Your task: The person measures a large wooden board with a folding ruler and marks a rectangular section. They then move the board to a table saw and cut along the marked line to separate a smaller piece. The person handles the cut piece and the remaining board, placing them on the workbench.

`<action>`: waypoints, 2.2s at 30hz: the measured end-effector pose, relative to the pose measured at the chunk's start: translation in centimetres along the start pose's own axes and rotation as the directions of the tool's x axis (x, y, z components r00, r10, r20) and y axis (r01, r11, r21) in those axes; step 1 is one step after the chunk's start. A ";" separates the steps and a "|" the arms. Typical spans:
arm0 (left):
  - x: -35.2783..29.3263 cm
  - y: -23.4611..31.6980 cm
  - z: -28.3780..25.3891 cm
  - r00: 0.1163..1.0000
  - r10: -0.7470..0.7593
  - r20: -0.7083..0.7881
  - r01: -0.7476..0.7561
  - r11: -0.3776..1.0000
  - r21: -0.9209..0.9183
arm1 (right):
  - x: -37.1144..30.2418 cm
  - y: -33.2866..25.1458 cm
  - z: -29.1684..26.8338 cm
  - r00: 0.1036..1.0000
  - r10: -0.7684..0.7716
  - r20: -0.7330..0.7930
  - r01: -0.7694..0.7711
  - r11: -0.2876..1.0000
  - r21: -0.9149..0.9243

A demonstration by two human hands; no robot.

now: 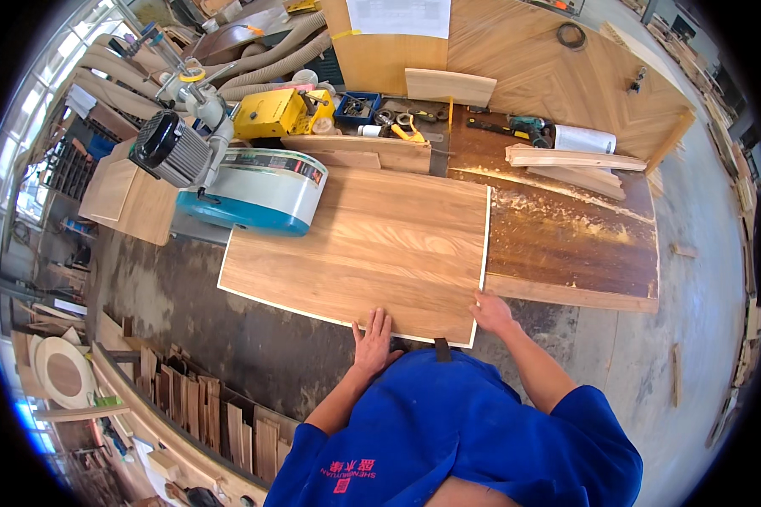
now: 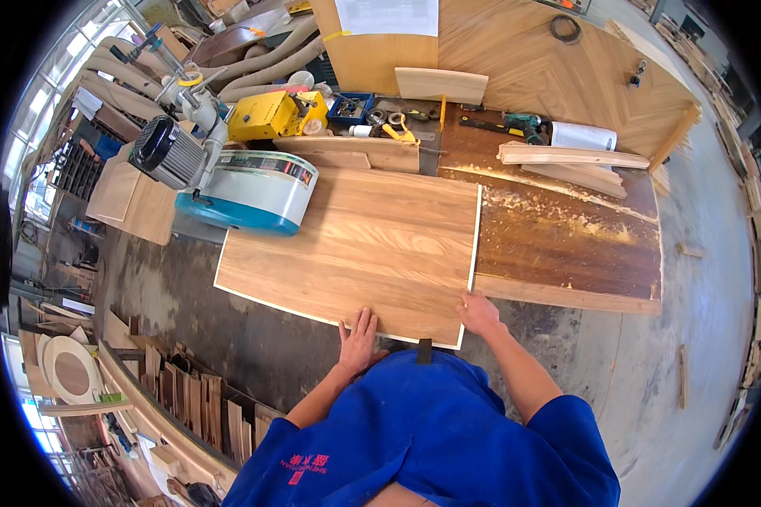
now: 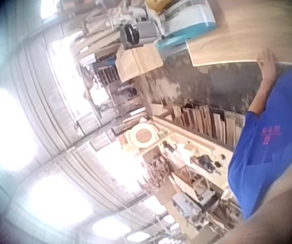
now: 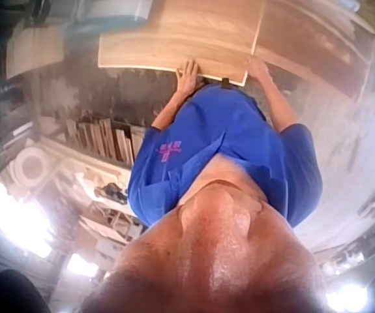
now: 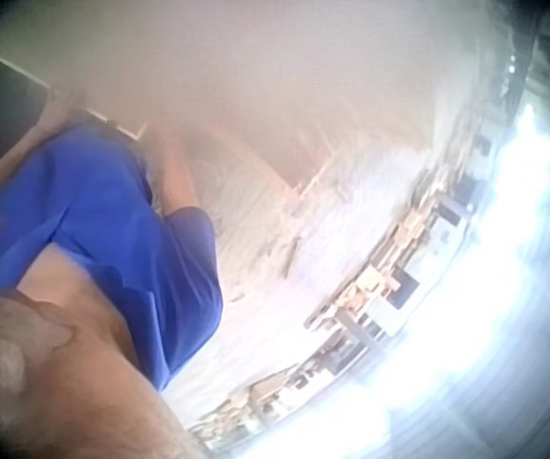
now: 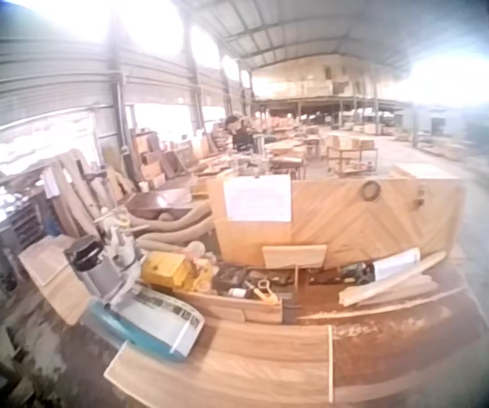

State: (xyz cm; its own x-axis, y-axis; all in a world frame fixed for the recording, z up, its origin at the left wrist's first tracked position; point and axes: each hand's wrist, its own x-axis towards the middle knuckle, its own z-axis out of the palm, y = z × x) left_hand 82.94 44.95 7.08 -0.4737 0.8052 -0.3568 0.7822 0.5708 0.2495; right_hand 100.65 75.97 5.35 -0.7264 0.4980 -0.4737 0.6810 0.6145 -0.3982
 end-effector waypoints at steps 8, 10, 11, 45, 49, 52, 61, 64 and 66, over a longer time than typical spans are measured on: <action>-1.0 0.2 0.8 1.000 -0.019 -0.010 0.019 1.000 0.018 | 1.0 -3.0 0.3 0.997 -0.051 0.050 0.051 0.999 -0.015; -1.2 0.0 1.1 1.000 -0.025 -0.015 0.025 1.000 0.017 | 1.2 -3.9 0.1 0.995 -0.064 0.082 0.066 0.998 -0.020; -1.3 -0.1 1.3 1.000 -0.024 -0.019 0.024 1.000 0.015 | 1.4 -4.1 0.3 0.994 -0.086 0.072 0.088 0.996 -0.024; -1.1 -0.3 1.8 0.998 -0.061 -0.029 0.062 0.998 0.026 | 0.8 -3.3 -1.2 0.994 0.006 0.109 0.020 0.973 -0.231; -1.1 -0.8 1.1 0.990 -0.140 -0.033 0.141 0.990 0.008 | 1.0 -3.0 -1.0 0.993 0.010 0.122 0.018 0.974 -0.225; -1.0 -1.4 0.2 0.984 -0.178 -0.026 0.177 0.984 -0.017 | 1.2 -2.8 -0.8 0.992 0.015 0.128 0.014 0.974 -0.224; -1.1 -5.0 -0.7 0.971 -0.226 -0.073 0.227 0.974 0.004 | 1.1 -3.4 -1.2 0.991 0.025 0.133 0.003 0.979 -0.205; -1.2 -6.3 -1.1 0.966 -0.248 -0.076 0.249 0.968 0.007 | 1.1 -3.8 -1.2 0.990 0.032 0.138 -0.004 0.980 -0.198; -1.1 -7.0 -1.3 0.961 -0.267 -0.066 0.268 0.963 0.007 | 1.2 -3.8 -1.0 0.991 0.033 0.129 -0.006 0.980 -0.199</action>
State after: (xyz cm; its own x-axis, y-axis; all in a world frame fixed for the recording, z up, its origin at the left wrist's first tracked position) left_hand 77.42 40.30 6.93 -0.6912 0.6321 -0.3502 0.6293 0.7648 0.1383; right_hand 97.07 74.81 7.08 -0.6856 0.4347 -0.5839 0.6536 0.7207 -0.2309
